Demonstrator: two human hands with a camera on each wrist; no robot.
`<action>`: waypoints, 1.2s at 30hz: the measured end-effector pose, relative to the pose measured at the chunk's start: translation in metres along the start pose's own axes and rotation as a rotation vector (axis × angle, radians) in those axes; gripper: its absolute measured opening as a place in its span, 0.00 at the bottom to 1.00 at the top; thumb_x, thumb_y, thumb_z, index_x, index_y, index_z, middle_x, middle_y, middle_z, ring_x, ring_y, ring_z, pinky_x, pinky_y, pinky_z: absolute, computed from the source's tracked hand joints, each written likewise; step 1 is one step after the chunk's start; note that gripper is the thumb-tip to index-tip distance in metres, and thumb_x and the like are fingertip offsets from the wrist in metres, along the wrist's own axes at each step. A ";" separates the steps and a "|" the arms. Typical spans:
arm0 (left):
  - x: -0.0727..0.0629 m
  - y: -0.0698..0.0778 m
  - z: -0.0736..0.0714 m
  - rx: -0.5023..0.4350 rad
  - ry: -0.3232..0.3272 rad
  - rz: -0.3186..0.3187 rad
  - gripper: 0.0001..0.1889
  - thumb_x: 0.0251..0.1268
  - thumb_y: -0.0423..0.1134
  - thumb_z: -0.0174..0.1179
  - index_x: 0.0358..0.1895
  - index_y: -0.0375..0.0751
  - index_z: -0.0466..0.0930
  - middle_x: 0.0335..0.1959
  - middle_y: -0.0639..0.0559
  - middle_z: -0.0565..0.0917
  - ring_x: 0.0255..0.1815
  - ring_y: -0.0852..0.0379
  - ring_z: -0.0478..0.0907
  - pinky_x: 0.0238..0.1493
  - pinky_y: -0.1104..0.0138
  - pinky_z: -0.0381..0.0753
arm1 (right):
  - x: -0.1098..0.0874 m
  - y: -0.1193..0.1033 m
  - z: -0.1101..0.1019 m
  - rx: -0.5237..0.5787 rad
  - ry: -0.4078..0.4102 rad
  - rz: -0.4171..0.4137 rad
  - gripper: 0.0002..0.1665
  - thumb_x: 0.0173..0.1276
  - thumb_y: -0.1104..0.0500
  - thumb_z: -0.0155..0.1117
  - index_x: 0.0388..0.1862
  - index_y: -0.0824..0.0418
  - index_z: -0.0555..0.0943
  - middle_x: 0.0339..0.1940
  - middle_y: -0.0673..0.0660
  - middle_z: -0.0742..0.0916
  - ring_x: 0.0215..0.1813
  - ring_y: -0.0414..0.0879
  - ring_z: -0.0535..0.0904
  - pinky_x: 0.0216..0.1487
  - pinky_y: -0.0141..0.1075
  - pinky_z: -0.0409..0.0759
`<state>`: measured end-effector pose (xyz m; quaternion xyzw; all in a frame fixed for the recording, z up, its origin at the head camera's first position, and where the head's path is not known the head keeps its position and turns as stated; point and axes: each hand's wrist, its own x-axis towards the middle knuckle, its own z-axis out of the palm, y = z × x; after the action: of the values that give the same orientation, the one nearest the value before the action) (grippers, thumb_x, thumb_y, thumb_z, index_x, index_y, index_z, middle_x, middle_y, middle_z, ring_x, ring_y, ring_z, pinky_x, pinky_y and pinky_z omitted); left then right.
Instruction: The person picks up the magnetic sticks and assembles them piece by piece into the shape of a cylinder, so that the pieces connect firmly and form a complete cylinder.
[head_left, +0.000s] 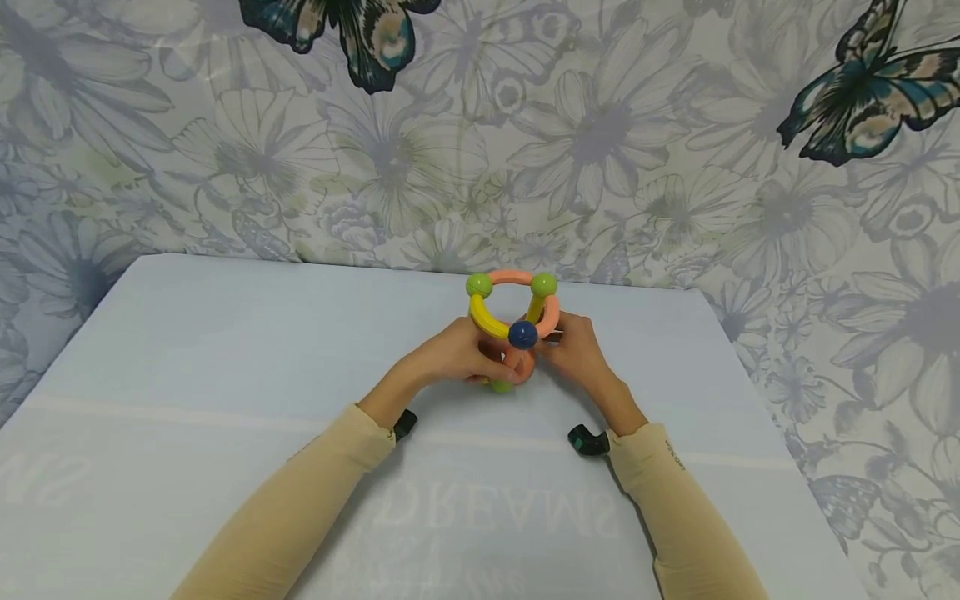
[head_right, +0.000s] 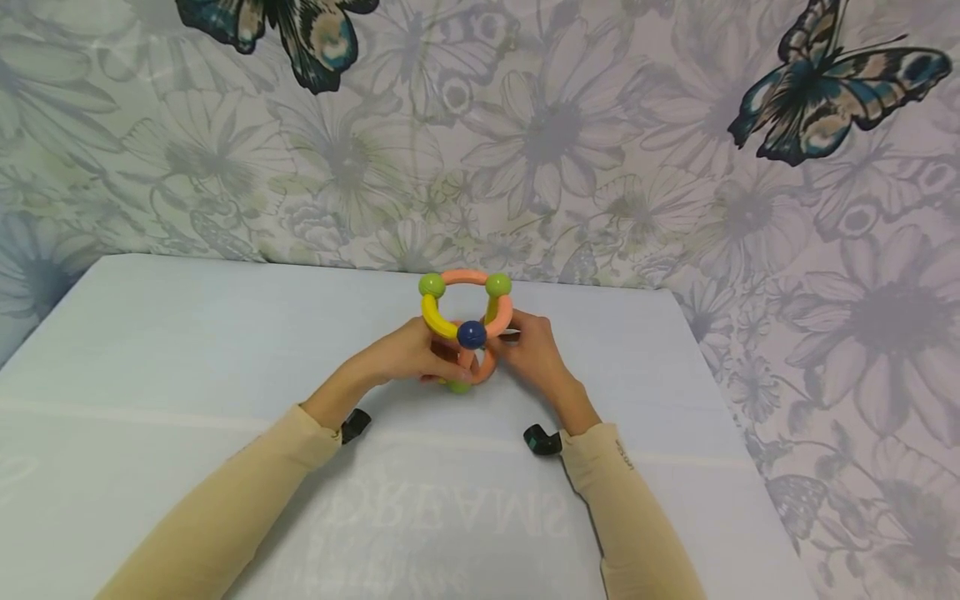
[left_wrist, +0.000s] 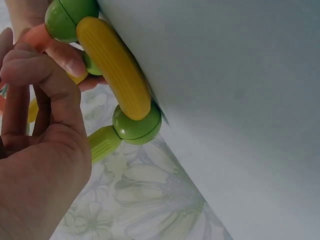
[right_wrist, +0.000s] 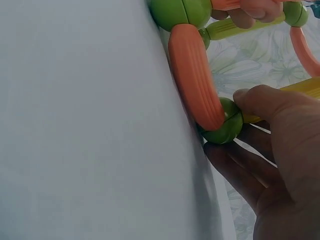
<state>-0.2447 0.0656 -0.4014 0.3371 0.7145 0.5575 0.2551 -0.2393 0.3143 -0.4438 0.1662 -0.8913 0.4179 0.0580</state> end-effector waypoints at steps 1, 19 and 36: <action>0.000 -0.001 -0.001 -0.004 -0.002 0.002 0.08 0.63 0.34 0.76 0.40 0.38 0.86 0.19 0.43 0.75 0.13 0.53 0.65 0.20 0.68 0.67 | 0.000 0.000 0.000 0.000 -0.002 0.002 0.15 0.68 0.66 0.75 0.53 0.64 0.87 0.50 0.62 0.91 0.55 0.56 0.89 0.53 0.44 0.89; -0.004 -0.003 -0.014 0.071 -0.038 -0.020 0.08 0.64 0.34 0.75 0.41 0.42 0.85 0.24 0.47 0.80 0.16 0.50 0.68 0.22 0.67 0.69 | 0.000 -0.004 0.000 0.049 0.004 -0.005 0.13 0.68 0.61 0.77 0.49 0.63 0.87 0.48 0.62 0.92 0.52 0.55 0.91 0.50 0.42 0.90; -0.009 -0.003 -0.029 0.521 0.002 -0.188 0.13 0.50 0.28 0.75 0.40 0.45 0.88 0.31 0.53 0.82 0.31 0.56 0.73 0.34 0.66 0.70 | 0.000 0.002 0.003 0.053 -0.016 -0.018 0.16 0.66 0.56 0.79 0.51 0.56 0.86 0.47 0.53 0.91 0.51 0.51 0.89 0.48 0.41 0.89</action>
<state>-0.2611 0.0404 -0.3972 0.3229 0.8622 0.3291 0.2097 -0.2400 0.3130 -0.4472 0.1789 -0.8789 0.4394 0.0501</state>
